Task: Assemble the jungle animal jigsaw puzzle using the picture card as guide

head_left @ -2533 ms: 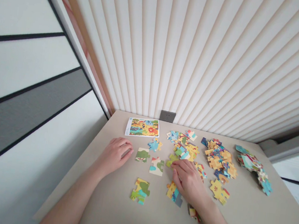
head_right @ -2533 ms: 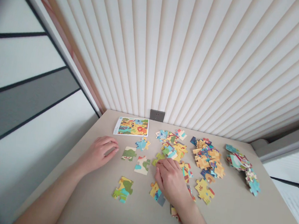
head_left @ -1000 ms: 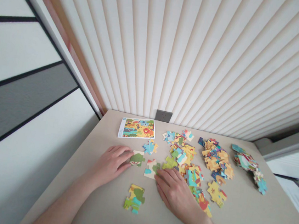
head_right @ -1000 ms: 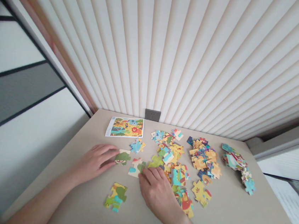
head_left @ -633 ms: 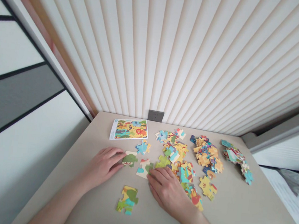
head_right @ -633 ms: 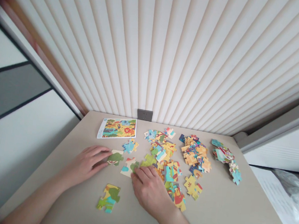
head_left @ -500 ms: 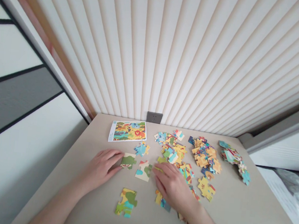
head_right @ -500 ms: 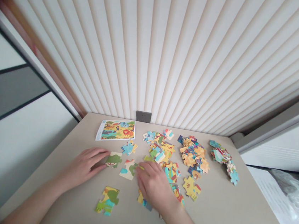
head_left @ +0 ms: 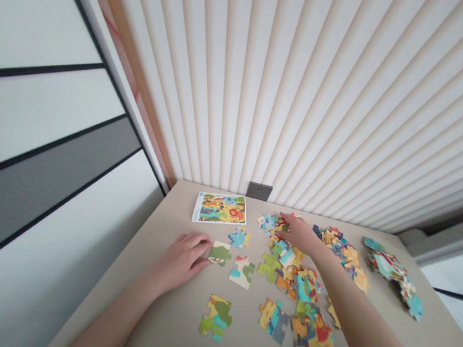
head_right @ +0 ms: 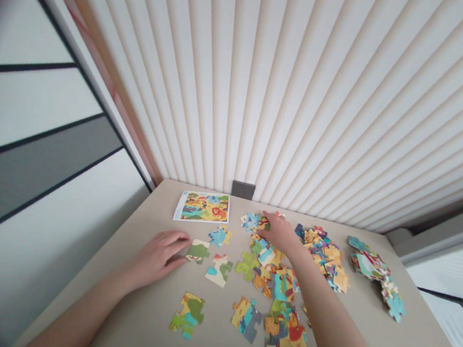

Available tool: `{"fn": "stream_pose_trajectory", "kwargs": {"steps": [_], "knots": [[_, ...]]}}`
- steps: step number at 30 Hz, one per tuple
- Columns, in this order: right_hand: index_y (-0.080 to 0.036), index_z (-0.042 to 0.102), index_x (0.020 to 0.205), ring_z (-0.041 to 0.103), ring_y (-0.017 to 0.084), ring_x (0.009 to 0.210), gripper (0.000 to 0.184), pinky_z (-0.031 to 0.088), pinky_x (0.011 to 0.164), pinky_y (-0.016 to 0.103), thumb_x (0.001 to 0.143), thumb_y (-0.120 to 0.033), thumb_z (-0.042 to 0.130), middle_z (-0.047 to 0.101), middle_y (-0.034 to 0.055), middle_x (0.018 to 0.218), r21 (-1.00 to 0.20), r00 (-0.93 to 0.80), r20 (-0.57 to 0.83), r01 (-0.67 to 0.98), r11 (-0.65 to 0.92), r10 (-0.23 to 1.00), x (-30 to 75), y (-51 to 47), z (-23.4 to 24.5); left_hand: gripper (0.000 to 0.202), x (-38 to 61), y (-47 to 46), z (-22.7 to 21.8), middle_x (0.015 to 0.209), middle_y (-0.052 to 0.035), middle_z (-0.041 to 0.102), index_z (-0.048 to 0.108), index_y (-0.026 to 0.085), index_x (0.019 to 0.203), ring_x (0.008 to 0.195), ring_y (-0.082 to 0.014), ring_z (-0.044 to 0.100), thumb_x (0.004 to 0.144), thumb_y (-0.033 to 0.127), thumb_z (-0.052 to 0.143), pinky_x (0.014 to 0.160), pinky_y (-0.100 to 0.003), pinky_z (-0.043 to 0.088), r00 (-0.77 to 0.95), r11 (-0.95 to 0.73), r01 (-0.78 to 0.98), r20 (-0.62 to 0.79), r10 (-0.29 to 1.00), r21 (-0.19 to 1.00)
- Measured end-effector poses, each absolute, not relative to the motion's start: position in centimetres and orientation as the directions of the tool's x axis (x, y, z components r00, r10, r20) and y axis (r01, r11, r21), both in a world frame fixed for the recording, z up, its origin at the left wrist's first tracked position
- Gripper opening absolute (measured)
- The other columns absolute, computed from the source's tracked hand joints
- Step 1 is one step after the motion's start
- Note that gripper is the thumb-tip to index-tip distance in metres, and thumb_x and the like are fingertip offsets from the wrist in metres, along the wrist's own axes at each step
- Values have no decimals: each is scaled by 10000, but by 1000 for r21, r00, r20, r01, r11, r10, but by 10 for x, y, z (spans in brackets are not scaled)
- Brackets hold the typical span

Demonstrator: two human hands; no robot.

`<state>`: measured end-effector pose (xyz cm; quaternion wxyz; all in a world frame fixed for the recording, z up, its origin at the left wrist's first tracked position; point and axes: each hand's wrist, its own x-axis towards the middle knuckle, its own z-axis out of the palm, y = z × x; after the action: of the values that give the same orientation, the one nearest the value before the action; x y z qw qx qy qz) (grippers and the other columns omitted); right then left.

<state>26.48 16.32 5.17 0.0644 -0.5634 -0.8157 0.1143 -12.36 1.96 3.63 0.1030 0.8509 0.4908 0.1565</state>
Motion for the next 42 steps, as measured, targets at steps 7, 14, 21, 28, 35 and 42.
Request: {"fn": "stream_pose_trajectory", "kwargs": {"steps": [7, 14, 21, 28, 35, 42], "knots": [[-119, 484, 1544, 568, 365, 1297, 797, 416, 1101, 474, 833, -393, 715, 627, 201, 1378, -275, -345, 34, 899, 340, 938, 259, 162, 61, 327, -123, 19, 36, 1286, -80, 635, 629, 237, 1297, 1215, -276, 586, 972, 268, 654, 1077, -460, 455, 468, -495, 798, 164, 868, 342], [-224, 360, 1608, 661, 202, 901, 810, 560, 788, 370, 900, -464, 674, 648, 106, 1259, -776, -223, 193, 562, 287, 956, 223, 111, 86, 463, -112, 14, 48, 1333, -97, 636, 574, 254, 1415, 1244, -296, 581, 964, 307, 661, 1101, -495, 451, 448, -517, 742, 256, 856, 426], [-286, 448, 1565, 653, 202, 932, 787, 549, 876, 376, 858, -390, 777, 657, 65, 1188, -816, -363, 177, 465, 343, 915, 146, 23, 93, 726, -77, -10, 51, 1471, -115, 579, 384, 283, 1577, 1313, -259, 591, 939, 321, 729, 1119, -405, 484, 394, -505, 394, 355, 847, 768], [-193, 741, 1199, 633, 165, 678, 423, 522, 647, 306, 924, -511, 691, 703, 47, 874, -936, -201, 44, 334, 111, 979, 128, 24, 87, 304, -65, -9, 48, 1130, -85, 751, 703, 203, 1252, 976, -211, 724, 1004, 367, 642, 879, -318, 582, 196, -207, 144, 177, 965, 968], [-177, 704, 890, 718, 171, 647, 457, 588, 675, 295, 784, -608, 817, 750, 41, 732, -939, -234, -321, -43, -340, 918, 141, 21, 86, 429, -71, -3, 50, 1023, -89, 748, 671, 170, 1313, 842, -170, 708, 952, 395, 724, 797, -295, 584, 109, 35, -257, -7, 994, 966], [-198, 661, 911, 783, 182, 767, 411, 628, 755, 285, 760, -504, 889, 768, 21, 811, -794, -209, -433, -371, -481, 877, 133, -6, 77, 688, -65, -10, 54, 1264, -118, 691, 514, 243, 1516, 1192, -244, 654, 892, 285, 800, 1051, -415, 531, 296, 3, -342, 104, 949, 940]]}}
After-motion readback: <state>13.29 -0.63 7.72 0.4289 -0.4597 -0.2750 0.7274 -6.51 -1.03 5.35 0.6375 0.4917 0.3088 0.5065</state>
